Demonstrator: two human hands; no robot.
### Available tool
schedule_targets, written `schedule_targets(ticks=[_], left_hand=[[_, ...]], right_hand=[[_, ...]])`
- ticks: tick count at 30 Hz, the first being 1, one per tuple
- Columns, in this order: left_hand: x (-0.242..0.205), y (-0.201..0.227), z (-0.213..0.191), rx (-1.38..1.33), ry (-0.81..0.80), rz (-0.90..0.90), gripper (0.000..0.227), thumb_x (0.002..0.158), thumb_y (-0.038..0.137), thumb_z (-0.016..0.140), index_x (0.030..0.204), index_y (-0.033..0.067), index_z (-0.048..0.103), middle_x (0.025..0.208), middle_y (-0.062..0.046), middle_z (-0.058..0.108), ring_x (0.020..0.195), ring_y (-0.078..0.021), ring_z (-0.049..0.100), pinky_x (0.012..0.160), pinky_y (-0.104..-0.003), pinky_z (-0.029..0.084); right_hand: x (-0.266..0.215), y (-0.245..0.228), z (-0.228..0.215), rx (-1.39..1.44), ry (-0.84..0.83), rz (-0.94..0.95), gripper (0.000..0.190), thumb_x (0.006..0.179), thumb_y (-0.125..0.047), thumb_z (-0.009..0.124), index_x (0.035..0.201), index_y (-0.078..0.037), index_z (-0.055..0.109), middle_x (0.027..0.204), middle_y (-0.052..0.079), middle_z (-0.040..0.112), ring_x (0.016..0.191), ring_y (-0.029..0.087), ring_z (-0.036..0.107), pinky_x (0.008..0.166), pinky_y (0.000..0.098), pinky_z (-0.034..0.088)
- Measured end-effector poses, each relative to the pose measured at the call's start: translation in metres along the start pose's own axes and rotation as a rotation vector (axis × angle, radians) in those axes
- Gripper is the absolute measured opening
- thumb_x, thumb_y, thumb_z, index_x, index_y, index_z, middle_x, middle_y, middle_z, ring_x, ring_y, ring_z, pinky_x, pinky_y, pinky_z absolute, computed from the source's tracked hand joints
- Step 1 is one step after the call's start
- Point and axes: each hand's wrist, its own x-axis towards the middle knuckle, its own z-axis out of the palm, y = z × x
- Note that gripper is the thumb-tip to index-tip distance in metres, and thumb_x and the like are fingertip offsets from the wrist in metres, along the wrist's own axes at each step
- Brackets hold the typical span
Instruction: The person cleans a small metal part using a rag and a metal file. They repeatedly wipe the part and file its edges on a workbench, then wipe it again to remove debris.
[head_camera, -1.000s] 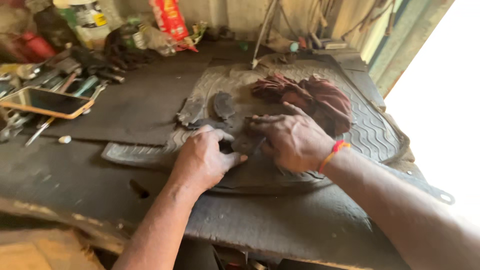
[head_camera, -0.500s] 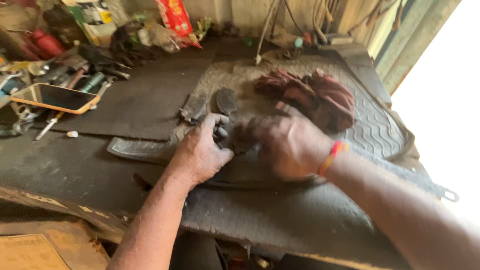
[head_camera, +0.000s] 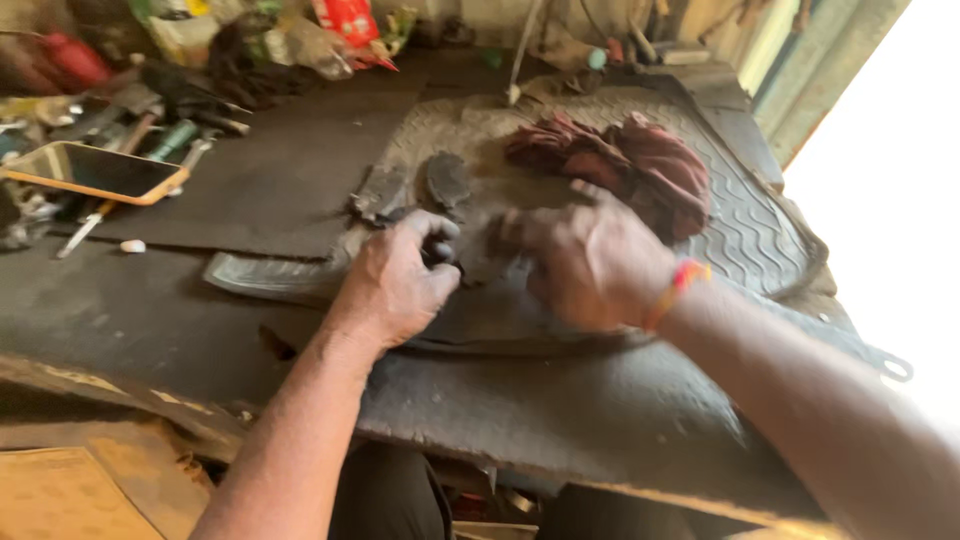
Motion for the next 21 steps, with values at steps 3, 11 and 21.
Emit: schedule_targets(ticks=[3,11,21], left_hand=[[-0.001,-0.002,-0.001,0.018,0.005,0.033,0.036,0.076,0.016,0.07,0.111,0.007,0.07,0.095,-0.01,0.077,0.09,-0.0247,0.075,0.082,-0.036,0.057],[0.002,-0.006,0.001,0.072,0.035,0.201,0.032,0.08,0.016,0.071,0.11,0.0063,0.072,0.101,-0.014,0.077,0.095,-0.0273,0.074,0.084,-0.037,0.058],[0.001,-0.003,0.002,0.082,-0.049,0.117,0.046,0.075,0.026,0.082,0.115,0.0065,0.071,0.111,-0.015,0.074,0.103,-0.0277,0.071,0.089,-0.037,0.055]], right_hand=[[0.008,-0.006,-0.009,0.039,-0.029,0.061,0.045,0.08,-0.021,0.061,0.124,-0.021,0.072,0.108,0.01,0.076,0.101,0.03,0.071,0.1,0.0471,0.05],[0.008,-0.026,-0.018,0.015,0.055,-0.036,0.046,0.074,-0.024,0.065,0.119,-0.016,0.074,0.102,0.011,0.076,0.107,0.034,0.072,0.105,0.0517,0.046],[0.018,-0.025,-0.028,0.032,-0.053,0.133,0.042,0.077,-0.022,0.065,0.118,-0.019,0.074,0.109,0.01,0.077,0.09,0.03,0.074,0.086,0.0465,0.054]])
